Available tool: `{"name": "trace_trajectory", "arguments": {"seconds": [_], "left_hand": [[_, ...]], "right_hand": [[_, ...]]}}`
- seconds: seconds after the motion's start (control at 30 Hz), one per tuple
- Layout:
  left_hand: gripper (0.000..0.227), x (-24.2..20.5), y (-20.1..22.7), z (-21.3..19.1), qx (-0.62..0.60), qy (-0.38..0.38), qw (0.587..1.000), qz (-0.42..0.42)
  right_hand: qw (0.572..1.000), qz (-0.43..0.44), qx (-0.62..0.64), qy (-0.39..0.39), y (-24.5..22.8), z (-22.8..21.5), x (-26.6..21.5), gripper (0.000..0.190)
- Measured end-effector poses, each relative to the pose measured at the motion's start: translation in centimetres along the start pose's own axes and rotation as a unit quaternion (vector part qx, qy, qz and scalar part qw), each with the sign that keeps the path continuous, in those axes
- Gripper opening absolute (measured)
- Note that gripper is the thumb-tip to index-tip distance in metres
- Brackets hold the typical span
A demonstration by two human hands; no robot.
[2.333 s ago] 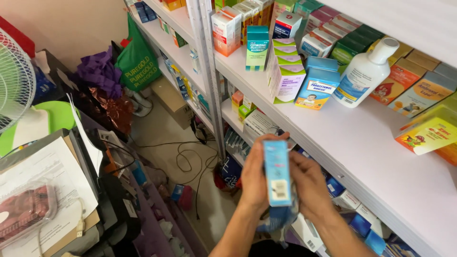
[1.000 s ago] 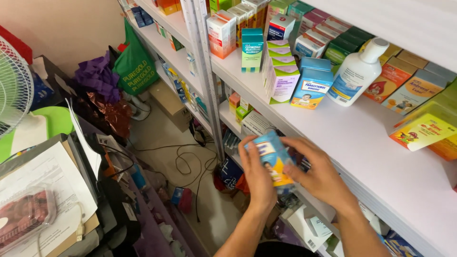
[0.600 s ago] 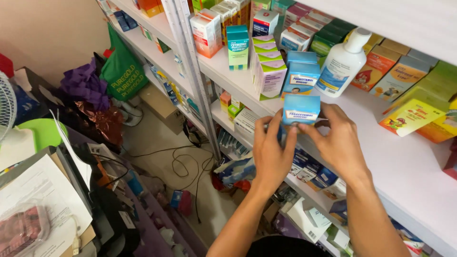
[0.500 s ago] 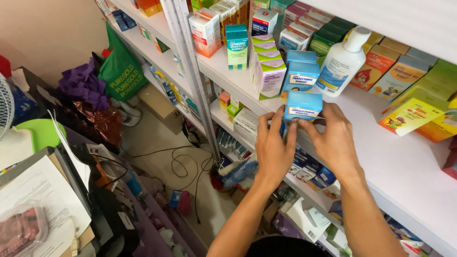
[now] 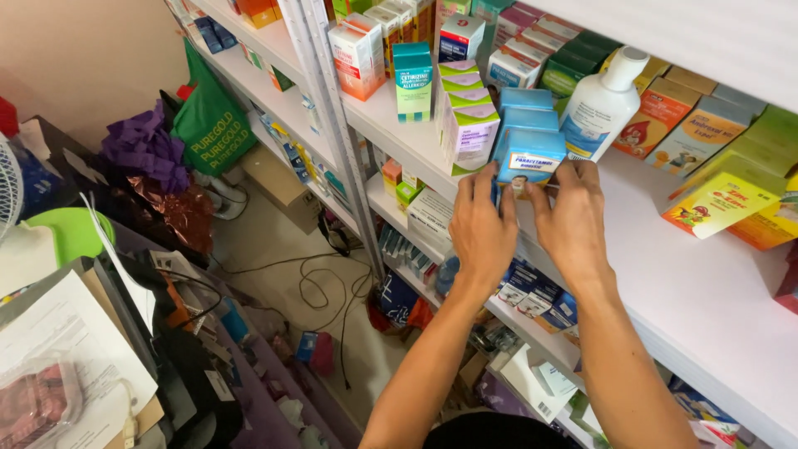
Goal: Cleaning medicine boxes with a cloth and organizing them on the pharmacy shelves.
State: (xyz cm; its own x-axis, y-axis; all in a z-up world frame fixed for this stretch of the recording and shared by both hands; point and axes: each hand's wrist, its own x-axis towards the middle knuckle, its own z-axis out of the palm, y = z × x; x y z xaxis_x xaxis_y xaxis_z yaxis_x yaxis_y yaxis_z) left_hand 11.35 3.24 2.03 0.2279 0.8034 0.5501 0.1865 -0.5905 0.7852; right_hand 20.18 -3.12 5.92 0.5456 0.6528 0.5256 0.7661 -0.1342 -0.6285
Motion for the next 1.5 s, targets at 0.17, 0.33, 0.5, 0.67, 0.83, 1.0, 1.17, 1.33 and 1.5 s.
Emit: {"name": "trace_trajectory", "arguments": {"seconds": [0.17, 0.33, 0.5, 0.67, 0.83, 1.0, 1.17, 1.33, 1.5], "left_hand": [[0.041, -0.8, 0.8, -0.9, -0.073, 0.019, 0.997, -0.004], [0.036, -1.5, 2.2, -2.6, -0.137, 0.056, 0.989, -0.025], [0.024, -2.3, 3.7, -3.6, -0.307, 0.010, 0.943, -0.127], [0.023, -4.7, 6.5, -3.7, -0.425, -0.008, 0.898, -0.116], [0.028, -7.2, 11.5, -3.2, -0.309, -0.069, 0.949, 0.000], [0.051, -12.4, 16.2, -0.2, -0.446, -0.260, 0.856, 0.037], [0.053, -17.3, 19.8, 4.0, -0.447, -0.361, 0.815, 0.072], [0.051, -21.4, 23.6, 7.9, -0.458, -0.425, 0.779, 0.052], [0.059, -25.1, 27.1, 12.4, -0.460, -0.418, 0.783, 0.027]], "right_hand": [[1.000, -0.013, 0.007, 0.010, 0.1, 0.3, 0.7, 0.029], [1.000, -0.015, 0.002, 0.012, 0.3, 0.6, 1.2, 0.029], [0.996, -0.031, -0.036, 0.081, -2.4, -1.2, -2.0, 0.047], [0.971, -0.038, 0.236, -0.001, -2.8, -4.1, -8.3, 0.043], [0.989, -0.003, 0.136, 0.057, -2.4, -9.6, -11.9, 0.039], [0.982, 0.141, 0.075, 0.097, -0.2, -15.6, -16.8, 0.036], [0.958, 0.196, -0.022, 0.207, 1.6, -21.1, -19.9, 0.027], [0.941, 0.197, -0.081, 0.262, 3.9, -25.8, -22.6, 0.029], [0.927, 0.230, -0.115, 0.273, 6.0, -30.9, -23.3, 0.029]]}}
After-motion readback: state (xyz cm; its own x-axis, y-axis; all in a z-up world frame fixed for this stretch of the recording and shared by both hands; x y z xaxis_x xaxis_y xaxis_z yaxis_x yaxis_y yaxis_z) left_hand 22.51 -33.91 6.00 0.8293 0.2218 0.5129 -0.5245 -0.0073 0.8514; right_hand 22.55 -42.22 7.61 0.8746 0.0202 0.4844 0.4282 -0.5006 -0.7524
